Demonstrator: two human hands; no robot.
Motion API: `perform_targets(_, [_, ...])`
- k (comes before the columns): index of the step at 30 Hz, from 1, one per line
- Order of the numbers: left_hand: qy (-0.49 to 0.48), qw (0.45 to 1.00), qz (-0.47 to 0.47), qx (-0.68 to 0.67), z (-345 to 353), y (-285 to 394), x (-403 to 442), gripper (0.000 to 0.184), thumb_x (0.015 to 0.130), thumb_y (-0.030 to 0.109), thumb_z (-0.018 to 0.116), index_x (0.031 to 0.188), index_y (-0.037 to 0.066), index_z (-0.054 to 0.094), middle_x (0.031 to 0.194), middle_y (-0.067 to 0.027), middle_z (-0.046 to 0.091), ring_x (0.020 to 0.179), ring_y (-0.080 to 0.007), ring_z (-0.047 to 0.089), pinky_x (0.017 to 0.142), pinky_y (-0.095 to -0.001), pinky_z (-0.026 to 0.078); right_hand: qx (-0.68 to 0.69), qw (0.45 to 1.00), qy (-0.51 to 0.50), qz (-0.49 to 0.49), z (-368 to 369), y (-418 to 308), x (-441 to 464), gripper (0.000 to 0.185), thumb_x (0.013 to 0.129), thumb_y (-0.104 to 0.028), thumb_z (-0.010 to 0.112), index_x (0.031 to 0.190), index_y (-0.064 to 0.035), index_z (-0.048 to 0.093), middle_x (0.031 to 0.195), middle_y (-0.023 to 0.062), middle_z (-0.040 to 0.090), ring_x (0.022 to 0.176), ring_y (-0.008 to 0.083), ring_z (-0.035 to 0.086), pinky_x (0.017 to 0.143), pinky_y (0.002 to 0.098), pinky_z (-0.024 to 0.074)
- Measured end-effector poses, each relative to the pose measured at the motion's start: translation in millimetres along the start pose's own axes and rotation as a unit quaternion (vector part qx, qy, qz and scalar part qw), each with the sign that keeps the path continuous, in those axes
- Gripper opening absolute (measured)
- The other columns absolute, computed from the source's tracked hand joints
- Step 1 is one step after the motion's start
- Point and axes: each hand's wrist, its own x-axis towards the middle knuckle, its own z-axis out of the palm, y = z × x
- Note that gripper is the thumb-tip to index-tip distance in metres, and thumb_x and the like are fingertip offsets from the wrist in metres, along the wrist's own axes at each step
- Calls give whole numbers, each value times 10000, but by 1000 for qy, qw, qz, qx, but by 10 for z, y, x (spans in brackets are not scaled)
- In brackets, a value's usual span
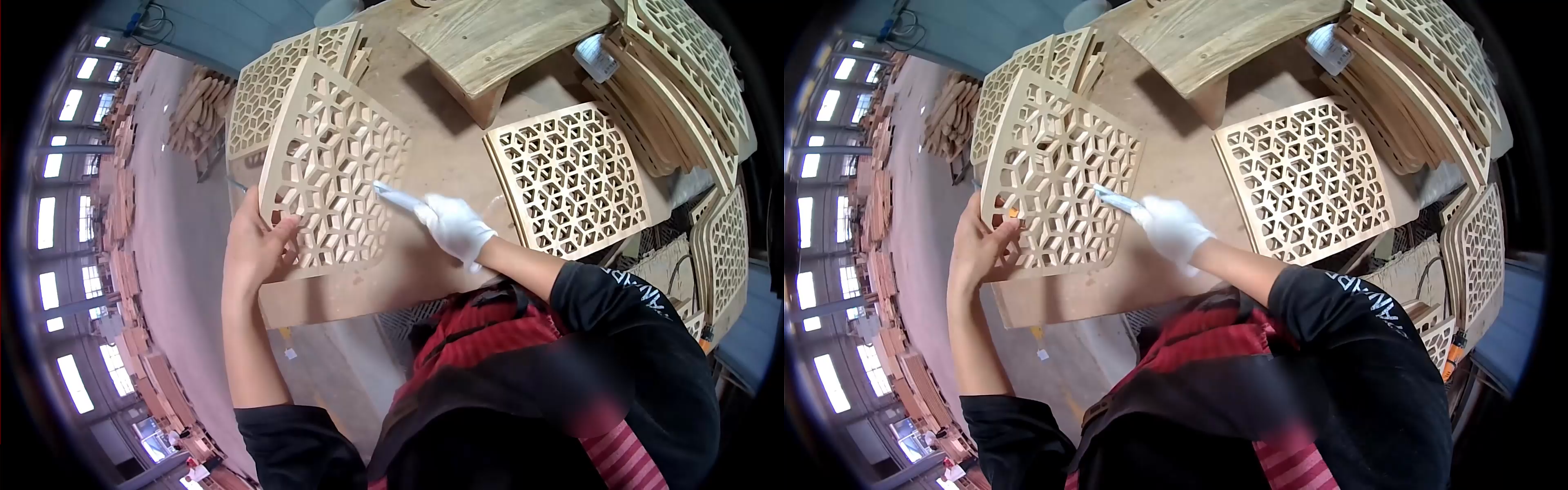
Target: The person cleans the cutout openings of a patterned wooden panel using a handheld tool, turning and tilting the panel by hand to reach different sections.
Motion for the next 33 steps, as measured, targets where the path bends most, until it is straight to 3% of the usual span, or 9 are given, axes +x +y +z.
perform_targets(1, [-3, 1000, -11, -10, -13, -19, 14, 320, 871, -41, 610, 1175, 6, 522, 802, -45, 611, 635, -103, 554, 522, -274, 463, 42, 998, -19, 53, -52, -89, -18, 311, 1021, -313, 432, 941, -46, 571, 857, 238, 632, 801, 482, 578, 746, 544, 451])
perform_targets(5, [3, 999, 46, 7, -43, -130, 55, 323, 867, -27, 617, 1176, 9, 530, 823, -43, 617, 682, -119, 564, 573, -290, 487, -151, 960, 20, -233, -64, 120, 32, 340, 1034, -238, 386, 1330, -195, 548, 876, 194, 602, 708, 435, 582, 658, 498, 485])
perform_targets(11, [17, 990, 63, 129, 86, 196, -177, 313, 877, -16, 640, 1171, -3, 532, 891, -74, 677, 744, -113, 640, 622, -277, 496, -235, 953, -11, -189, -123, -323, 70, 252, 996, -227, 442, 1164, -120, 598, 890, 171, 651, 812, 373, 638, 762, 461, 505])
perform_targets(16, [44, 984, 74, 155, 210, 208, -260, 312, 864, 58, 679, 1111, -6, 500, 751, -170, 668, 678, -283, 670, 651, -368, 505, -285, 939, -24, -192, -85, -566, 201, 255, 929, -185, 520, 1151, -92, 604, 904, 158, 677, 841, 357, 660, 765, 435, 526])
perform_targets(20, [48, 983, 91, 153, 315, 223, -326, 297, 881, 86, 668, 1081, 2, 466, 695, -187, 623, 641, -359, 632, 609, -418, 481, -365, 905, -58, -210, 180, -676, 427, 621, 710, -119, 742, 1303, -92, 561, 944, 142, 671, 754, 376, 667, 703, 432, 551])
perform_targets(22, [56, 980, 98, 165, 288, 193, -312, 295, 881, 88, 668, 1080, 2, 468, 697, -189, 622, 640, -361, 629, 610, -422, 480, -314, 909, 7, -273, 159, -551, 309, 571, 737, -116, 726, 1289, -105, 580, 913, 141, 670, 770, 366, 670, 710, 427, 550])
perform_targets(27, [42, 989, 60, 125, 246, 259, -292, 282, 879, 76, 666, 1072, 4, 474, 677, -190, 619, 639, -353, 639, 616, -415, 487, -292, 935, -38, -196, -38, -673, 148, 500, 830, -122, 651, 1322, -155, 569, 941, 138, 678, 789, 339, 678, 734, 427, 548])
perform_targets(31, [42, 989, 52, 133, 266, 256, -288, 277, 881, 58, 659, 1082, 4, 477, 673, -173, 628, 624, -320, 647, 607, -399, 492, -406, 888, -104, -189, 96, -818, 430, 272, 873, -138, 570, 1135, -89, 628, 912, 163, 693, 811, 353, 677, 727, 439, 539])
perform_targets(33, [58, 983, 95, 145, 247, 197, -273, 299, 875, 65, 669, 1101, 4, 484, 669, -175, 617, 614, -339, 628, 607, -414, 487, -301, 924, -35, -234, 71, -631, 320, 255, 850, -133, 588, 1095, -75, 626, 903, 165, 690, 816, 357, 674, 730, 447, 536])
